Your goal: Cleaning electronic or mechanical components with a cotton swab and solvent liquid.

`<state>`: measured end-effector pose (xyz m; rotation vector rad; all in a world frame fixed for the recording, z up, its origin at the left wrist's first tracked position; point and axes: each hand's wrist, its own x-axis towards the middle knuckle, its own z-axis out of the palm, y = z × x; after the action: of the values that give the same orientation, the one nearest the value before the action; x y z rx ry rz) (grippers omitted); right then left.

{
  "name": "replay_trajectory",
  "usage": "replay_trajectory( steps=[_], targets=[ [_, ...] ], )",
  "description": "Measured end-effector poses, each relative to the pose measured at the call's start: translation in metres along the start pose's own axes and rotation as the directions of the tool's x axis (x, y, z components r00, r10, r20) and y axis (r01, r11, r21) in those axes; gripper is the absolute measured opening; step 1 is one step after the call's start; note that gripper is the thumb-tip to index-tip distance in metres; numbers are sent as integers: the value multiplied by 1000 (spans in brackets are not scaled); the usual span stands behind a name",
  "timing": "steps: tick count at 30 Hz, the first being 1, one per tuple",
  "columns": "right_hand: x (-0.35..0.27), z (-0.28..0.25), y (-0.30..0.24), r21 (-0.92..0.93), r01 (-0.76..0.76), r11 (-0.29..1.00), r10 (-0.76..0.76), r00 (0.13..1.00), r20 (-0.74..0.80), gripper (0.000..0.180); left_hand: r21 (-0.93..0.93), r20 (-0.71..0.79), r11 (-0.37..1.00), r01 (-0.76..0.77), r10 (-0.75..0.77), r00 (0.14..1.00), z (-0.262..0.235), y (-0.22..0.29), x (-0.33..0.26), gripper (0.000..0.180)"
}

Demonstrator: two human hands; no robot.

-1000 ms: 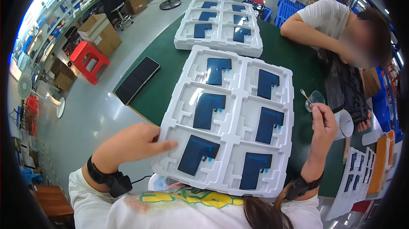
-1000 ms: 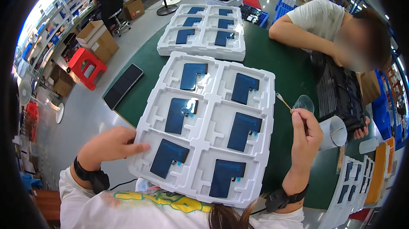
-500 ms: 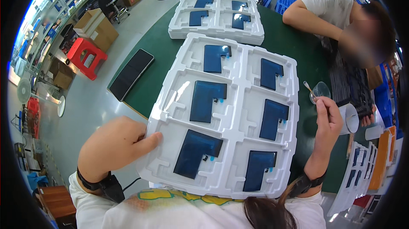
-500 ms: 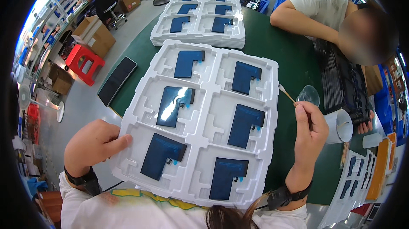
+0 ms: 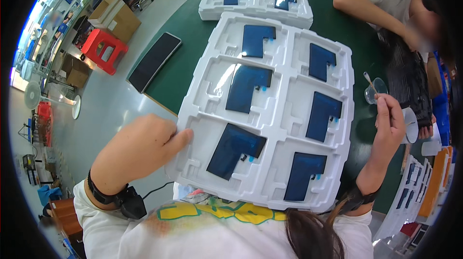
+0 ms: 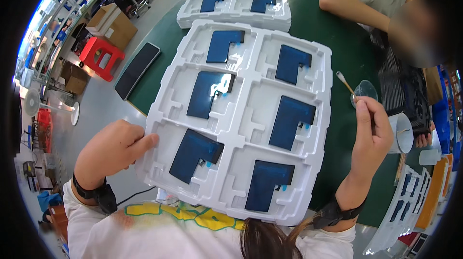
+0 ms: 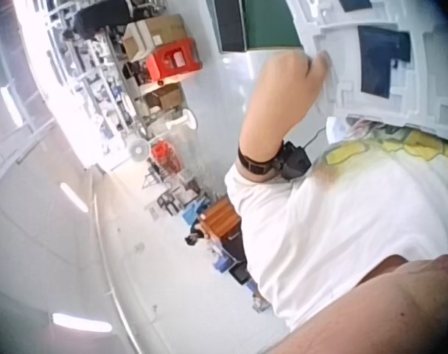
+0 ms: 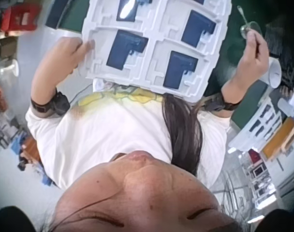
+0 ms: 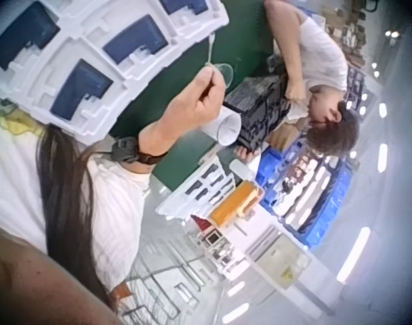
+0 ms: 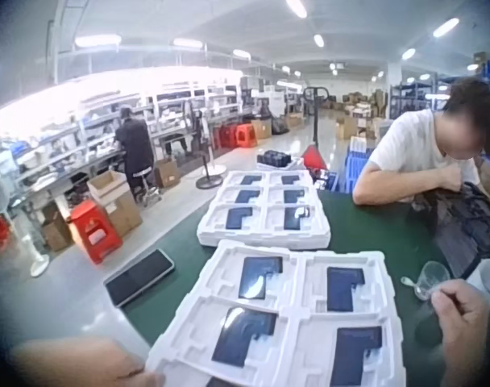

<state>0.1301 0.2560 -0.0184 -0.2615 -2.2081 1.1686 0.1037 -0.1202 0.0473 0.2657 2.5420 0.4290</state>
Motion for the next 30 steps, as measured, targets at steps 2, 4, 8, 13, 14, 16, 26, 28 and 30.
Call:
replay_trajectory(
  steps=[2,4,8,13,14,16,26,28,30],
  targets=[
    [0,1,0,-22,8,1000,-8,1000,-11,11,148,-108,986,-75,92,990,2,0,-3,48],
    [0,0,-2,-24,-1,1000,1,1000,-8,11,160,-110,984,-83,101,989,0,-1,-3,47],
    [-1,1,-1,8,32,999,-32,999,-23,10,-67,-3,996,59,-59,998,-11,1,-5,47],
    [1,-1,-2,-12,61,998,-61,998,-18,10,-744,21,668,20,-7,1000,15,-46,-6,37],
    [0,2,-4,-16,50,999,-50,999,-17,10,-925,-2,381,-11,22,1000,20,-46,-7,34],
    [-1,3,-4,-23,41,999,-42,999,-20,10,-995,66,66,71,-80,995,34,-29,-14,35],
    [-2,-4,-6,12,59,998,-58,997,-48,10,-986,129,115,124,33,991,32,-15,-5,50],
    [-3,-2,-6,16,54,998,-53,997,-49,10,-984,143,108,141,13,990,31,-13,-3,51],
    [-3,-2,-7,35,53,998,-51,997,-56,10,-981,164,101,164,-4,986,31,-12,-3,51]
  ],
)
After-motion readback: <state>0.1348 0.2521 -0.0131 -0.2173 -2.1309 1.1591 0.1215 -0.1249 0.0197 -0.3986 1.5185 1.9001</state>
